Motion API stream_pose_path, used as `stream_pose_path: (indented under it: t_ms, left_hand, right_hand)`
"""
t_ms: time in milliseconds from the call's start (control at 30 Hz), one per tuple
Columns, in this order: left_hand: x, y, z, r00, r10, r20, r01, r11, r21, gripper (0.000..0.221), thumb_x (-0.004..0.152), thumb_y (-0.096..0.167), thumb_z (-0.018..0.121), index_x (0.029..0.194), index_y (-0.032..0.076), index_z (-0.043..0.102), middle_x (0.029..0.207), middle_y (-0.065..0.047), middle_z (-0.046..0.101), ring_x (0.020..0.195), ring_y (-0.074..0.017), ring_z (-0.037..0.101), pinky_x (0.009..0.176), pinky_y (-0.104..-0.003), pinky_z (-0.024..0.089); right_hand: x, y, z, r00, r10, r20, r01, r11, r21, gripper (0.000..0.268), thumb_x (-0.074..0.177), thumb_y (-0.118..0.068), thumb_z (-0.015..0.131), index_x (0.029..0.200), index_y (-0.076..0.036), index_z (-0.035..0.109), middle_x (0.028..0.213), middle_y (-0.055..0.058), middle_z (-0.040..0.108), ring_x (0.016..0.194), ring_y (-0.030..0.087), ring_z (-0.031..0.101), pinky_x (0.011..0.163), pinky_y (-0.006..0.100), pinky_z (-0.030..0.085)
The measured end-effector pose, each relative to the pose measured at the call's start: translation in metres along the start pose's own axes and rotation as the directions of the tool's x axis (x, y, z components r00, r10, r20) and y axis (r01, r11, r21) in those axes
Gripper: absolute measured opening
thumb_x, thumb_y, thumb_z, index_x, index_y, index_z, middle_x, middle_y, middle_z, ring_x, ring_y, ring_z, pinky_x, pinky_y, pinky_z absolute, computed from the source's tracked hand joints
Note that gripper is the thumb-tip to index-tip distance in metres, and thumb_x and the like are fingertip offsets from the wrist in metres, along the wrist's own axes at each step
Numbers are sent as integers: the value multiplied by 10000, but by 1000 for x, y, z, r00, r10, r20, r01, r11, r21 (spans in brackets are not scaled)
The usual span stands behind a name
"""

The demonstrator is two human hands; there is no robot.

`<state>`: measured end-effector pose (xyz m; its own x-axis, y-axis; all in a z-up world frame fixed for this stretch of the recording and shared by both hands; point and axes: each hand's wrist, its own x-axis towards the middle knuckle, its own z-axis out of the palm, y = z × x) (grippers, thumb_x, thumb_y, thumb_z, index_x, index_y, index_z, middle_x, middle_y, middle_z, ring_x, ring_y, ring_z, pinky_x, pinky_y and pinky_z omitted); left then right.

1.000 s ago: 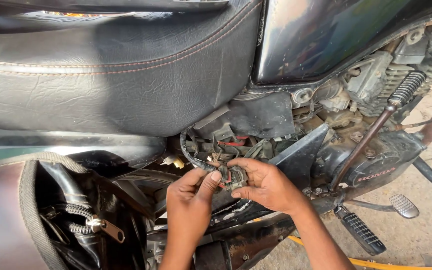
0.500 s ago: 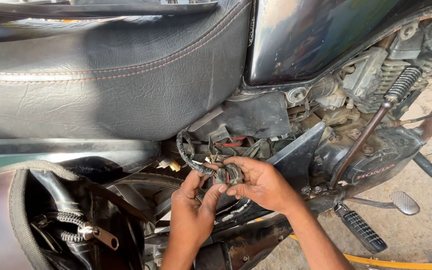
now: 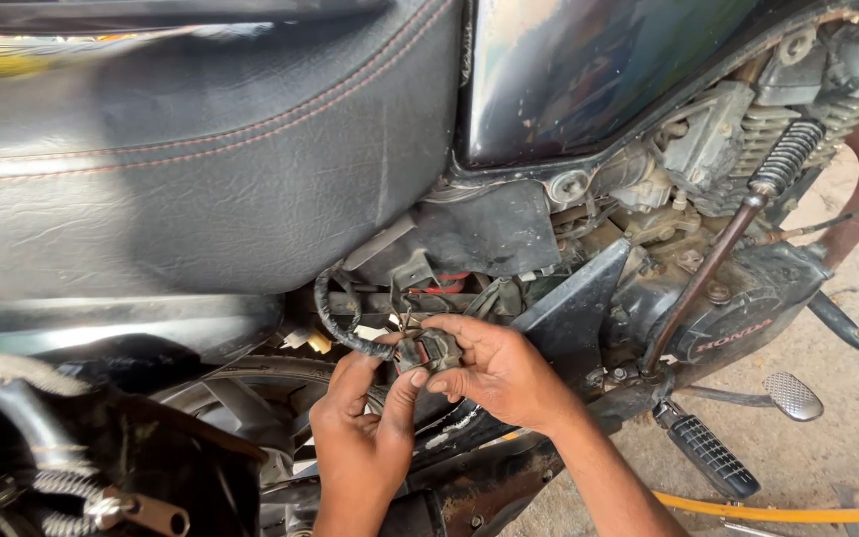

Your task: Repairing or testing the electrical wiring and connectors on a motorcycle.

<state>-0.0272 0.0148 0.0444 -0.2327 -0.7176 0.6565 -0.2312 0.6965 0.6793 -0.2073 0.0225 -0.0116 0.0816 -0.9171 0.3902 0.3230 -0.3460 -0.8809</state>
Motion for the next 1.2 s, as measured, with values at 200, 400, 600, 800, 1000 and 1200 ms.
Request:
stream_pose_path:
  t_ms: [200, 400, 600, 800, 1000, 1200]
  left_hand:
    - [8, -6, -4, 999, -4, 42, 3, 1000, 24, 263, 847, 101, 805, 1073, -14, 734, 920, -105, 735, 805, -157, 685, 743, -278, 540]
    - [9, -10, -8, 992, 5, 126, -12, 999, 51, 256, 831, 95, 808, 1053, -16, 744, 880, -111, 721, 765, -163, 670, 706, -288, 533]
    - [0, -9, -15, 977, -96, 191, 121, 985, -121, 304, 856, 56, 761, 1149, 7, 695, 1042, -100, 734, 919, -150, 686, 816, -286, 526]
    - [6, -24, -8, 915, -282, 288, 386, 821, -420, 449, 973, 146, 589, 1407, 30, 588, 1245, -118, 716, 1133, -181, 643, 1005, -325, 472]
    - [-5, -33, 18, 936, -280, 216, 351, 805, -479, 424, 1035, 202, 523, 1387, -21, 600, 1350, -119, 657, 1265, -184, 583, 1101, -326, 411]
    - [-7, -23, 38, 854, -497, 151, 435, 526, -731, 358, 1039, 212, 488, 1294, 17, 647, 1214, -98, 676, 1107, -154, 608, 971, -305, 469]
  right_hand:
    - [3, 7, 0, 1000, -25, 9, 25, 997, -74, 628, 902, -92, 765, 1458, 43, 506, 1048, 51, 716, 854, 75, 635, 704, 245, 540]
    - [3, 10, 3, 999, -8, -42, 3, 993, -114, 588, 924, -24, 687, 1472, 41, 485, 1068, 80, 746, 857, 93, 690, 726, 253, 587]
    - [3, -3, 11, 1000, -19, 24, 21, 997, -80, 634, 876, 64, 676, 1470, 52, 454, 1198, 87, 708, 1006, 124, 700, 864, 287, 609]
    - [1, 1, 5, 997, -47, 55, 47, 999, 11, 603, 926, -5, 703, 1472, 48, 451, 1193, 97, 675, 1052, 124, 643, 880, 273, 538]
    - [5, 1, 44, 955, -55, -290, -60, 925, -375, 417, 1048, -286, 601, 1401, -66, 560, 1037, 140, 686, 909, 217, 644, 775, 350, 508]
    - [11, -4, 76, 790, -421, -446, 89, 798, -596, 277, 1008, -270, 568, 1131, -32, 639, 949, 120, 756, 866, 278, 749, 788, 378, 564]
